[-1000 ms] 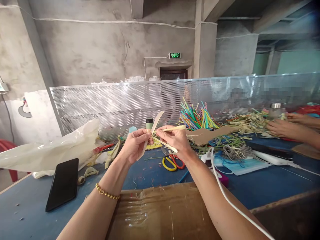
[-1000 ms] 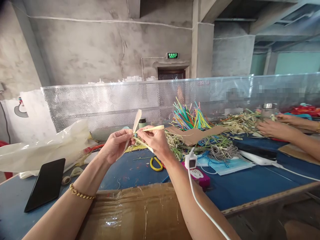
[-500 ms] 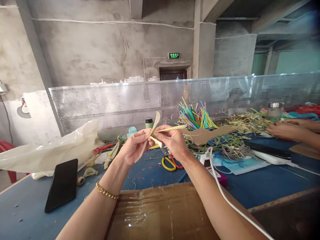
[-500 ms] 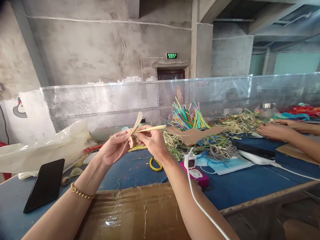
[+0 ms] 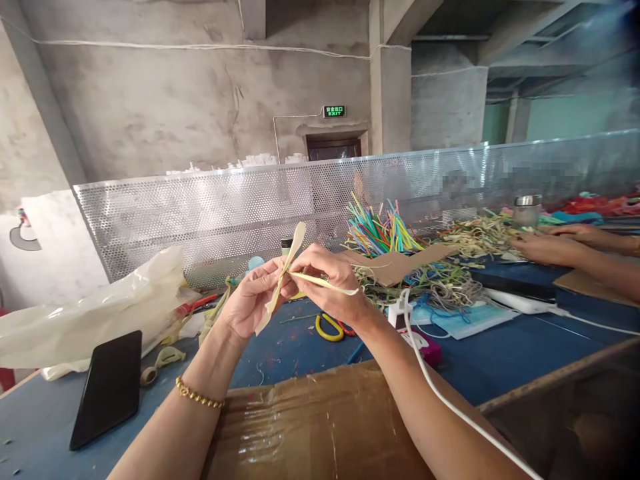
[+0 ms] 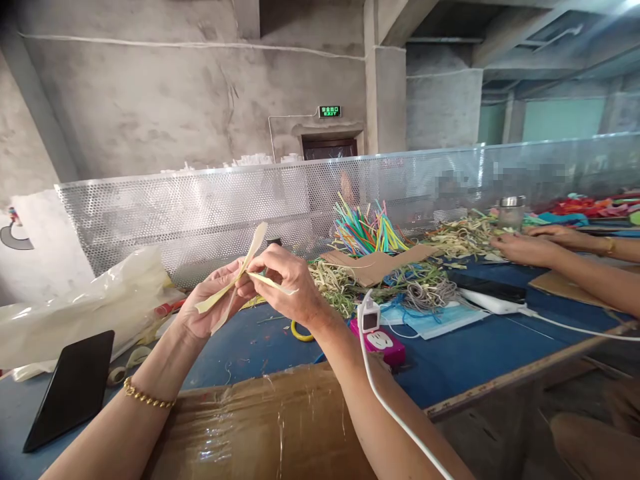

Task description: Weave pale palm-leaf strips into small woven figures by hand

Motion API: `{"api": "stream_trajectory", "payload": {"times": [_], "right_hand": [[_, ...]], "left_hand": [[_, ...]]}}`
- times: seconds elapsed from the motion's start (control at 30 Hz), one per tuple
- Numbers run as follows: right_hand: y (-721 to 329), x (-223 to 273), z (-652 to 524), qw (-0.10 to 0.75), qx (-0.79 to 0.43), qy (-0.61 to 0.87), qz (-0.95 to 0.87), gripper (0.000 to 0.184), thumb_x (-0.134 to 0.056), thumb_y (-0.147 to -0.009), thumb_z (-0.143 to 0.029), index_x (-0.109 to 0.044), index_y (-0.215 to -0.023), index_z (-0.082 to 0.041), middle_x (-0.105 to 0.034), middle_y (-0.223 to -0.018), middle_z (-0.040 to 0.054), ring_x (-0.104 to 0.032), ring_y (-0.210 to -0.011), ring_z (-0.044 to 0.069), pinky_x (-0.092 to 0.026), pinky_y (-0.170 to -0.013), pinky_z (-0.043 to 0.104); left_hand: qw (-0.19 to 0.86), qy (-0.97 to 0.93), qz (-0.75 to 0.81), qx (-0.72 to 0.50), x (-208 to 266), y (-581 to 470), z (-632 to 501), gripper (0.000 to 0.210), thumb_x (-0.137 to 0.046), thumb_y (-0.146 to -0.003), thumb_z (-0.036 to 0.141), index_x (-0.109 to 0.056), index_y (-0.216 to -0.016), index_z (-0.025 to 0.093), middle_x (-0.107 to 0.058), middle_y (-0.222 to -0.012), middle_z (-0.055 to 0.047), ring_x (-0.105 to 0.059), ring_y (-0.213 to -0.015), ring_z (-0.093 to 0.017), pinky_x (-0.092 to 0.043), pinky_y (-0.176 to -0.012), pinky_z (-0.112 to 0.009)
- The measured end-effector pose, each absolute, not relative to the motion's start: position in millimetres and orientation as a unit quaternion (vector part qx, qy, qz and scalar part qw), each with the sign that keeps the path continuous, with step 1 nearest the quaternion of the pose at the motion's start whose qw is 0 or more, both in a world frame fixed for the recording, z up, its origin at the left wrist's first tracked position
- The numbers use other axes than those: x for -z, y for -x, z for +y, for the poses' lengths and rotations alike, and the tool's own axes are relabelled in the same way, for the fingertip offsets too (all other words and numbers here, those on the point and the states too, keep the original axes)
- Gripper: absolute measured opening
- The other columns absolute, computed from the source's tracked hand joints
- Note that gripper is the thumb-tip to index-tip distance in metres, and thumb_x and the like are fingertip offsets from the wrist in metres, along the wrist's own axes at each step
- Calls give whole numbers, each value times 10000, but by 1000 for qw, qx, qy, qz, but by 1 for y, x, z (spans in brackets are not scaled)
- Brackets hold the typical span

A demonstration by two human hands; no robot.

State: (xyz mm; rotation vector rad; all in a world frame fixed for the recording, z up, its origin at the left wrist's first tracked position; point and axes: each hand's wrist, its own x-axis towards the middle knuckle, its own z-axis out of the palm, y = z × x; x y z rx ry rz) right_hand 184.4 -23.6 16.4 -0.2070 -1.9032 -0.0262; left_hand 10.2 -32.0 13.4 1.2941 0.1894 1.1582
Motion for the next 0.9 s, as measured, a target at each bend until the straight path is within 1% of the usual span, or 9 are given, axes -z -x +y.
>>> {"api": "stream_trajectory", "payload": {"times": [0.1,0.2,0.3,0.4,0.5,0.6,0.73,0.83,0.9], "right_hand": [[-186,-15,-24,554,32,79,-828,103,-581,-891,-119,-624,-913,-210,-626,-909,36,-590,-824,147,-494,-734,306],[-190,-18,-25,537,48,58,-840,123,-539,-933,-130,-626,-925,-216,-647,-946,49,-611,-895,161,-508,-788,323],[-195,-20,-24,524,75,72,-845,158,-506,-967,-150,-641,-921,-218,-652,-946,54,-612,-896,164,-507,-782,326],[-198,-19,-23,509,96,90,-851,184,-488,-979,-150,-656,-953,-219,-652,-983,60,-610,-910,164,-506,-788,325],[-198,-18,-23,499,105,92,-855,165,-508,-966,-161,-662,-966,-219,-653,-998,63,-608,-924,174,-510,-801,338],[-195,-17,-25,504,97,91,-853,154,-521,-961,-199,-669,-927,-222,-645,-948,57,-600,-896,177,-510,-790,346],[-192,-19,-26,536,59,87,-838,184,-537,-937,-205,-656,-798,-206,-602,-848,40,-562,-777,150,-494,-700,315],[-189,-19,-27,560,4,101,-822,106,-584,-887,-199,-642,-799,-202,-582,-853,26,-487,-648,112,-440,-572,276],[-187,-18,-28,569,-39,104,-815,73,-599,-871,-203,-630,-805,-202,-579,-863,22,-472,-630,102,-420,-548,265]], "left_hand": [[640,-571,86,-506,-14,-11,-33,107,-745,-765,155,-667,-826,115,-525,-692,-9,-491,-621,-88,-451,-634,-212],[642,-569,86,-506,-15,-12,-34,141,-762,-748,166,-667,-835,107,-510,-675,-2,-477,-600,-82,-441,-616,-216],[645,-565,87,-508,-16,-13,-35,176,-767,-746,168,-673,-878,100,-486,-649,14,-453,-574,-73,-433,-592,-213],[648,-560,89,-509,-16,-14,-34,166,-772,-739,158,-670,-853,95,-483,-635,18,-463,-568,-69,-448,-599,-209],[652,-554,100,-508,-14,-12,-32,164,-756,-740,135,-677,-878,92,-544,-670,-7,-525,-595,-82,-478,-622,-207],[650,-551,121,-509,-12,-12,-30,206,-736,-728,99,-682,-927,98,-621,-727,-36,-580,-610,-96,-496,-611,-200],[628,-553,143,-528,-11,-15,-30,202,-734,-727,90,-682,-922,99,-655,-727,-36,-598,-599,-91,-512,-624,-200],[599,-556,171,-551,-12,-17,-30,186,-739,-745,124,-689,-924,112,-651,-711,-21,-590,-583,-88,-510,-623,-216],[564,-566,193,-569,-12,-17,-30,175,-739,-750,154,-692,-916,118,-648,-700,-17,-577,-567,-89,-496,-603,-224]]}}
